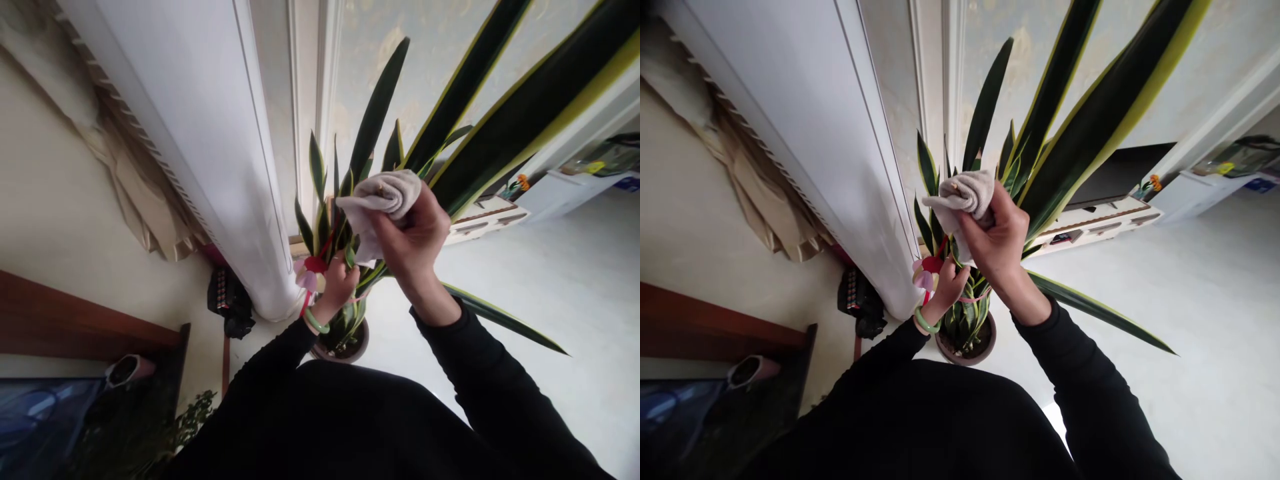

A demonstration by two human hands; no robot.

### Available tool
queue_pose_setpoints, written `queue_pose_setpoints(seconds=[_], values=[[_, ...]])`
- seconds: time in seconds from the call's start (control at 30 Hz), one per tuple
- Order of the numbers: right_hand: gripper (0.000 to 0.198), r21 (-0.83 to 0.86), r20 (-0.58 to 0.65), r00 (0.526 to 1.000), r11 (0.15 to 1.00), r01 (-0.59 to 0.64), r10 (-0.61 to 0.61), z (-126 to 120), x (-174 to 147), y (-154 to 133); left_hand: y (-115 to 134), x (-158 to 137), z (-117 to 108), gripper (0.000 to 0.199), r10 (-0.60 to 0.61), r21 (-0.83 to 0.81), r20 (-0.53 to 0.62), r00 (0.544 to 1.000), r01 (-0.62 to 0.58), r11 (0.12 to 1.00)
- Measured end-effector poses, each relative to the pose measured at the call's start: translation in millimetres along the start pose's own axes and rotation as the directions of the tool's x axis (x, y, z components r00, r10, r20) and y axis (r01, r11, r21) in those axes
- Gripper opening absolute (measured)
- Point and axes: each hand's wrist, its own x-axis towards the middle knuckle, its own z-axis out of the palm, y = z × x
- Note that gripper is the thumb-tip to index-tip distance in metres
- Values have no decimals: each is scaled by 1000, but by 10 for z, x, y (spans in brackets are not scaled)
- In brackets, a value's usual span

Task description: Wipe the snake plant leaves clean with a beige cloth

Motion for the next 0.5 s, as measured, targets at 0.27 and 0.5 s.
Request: queue_pose_setpoints(seconds=[0.27,0.5], values=[[31,-47,48,950,951,-307,309,46,-600,511,-76,-5,-44,44,-17,-62,36,999,19,998],[27,2,-14,1000,1000,-1,1,-15,111,-33,26,17,-36,31,-44,5,19,999,44,999]])
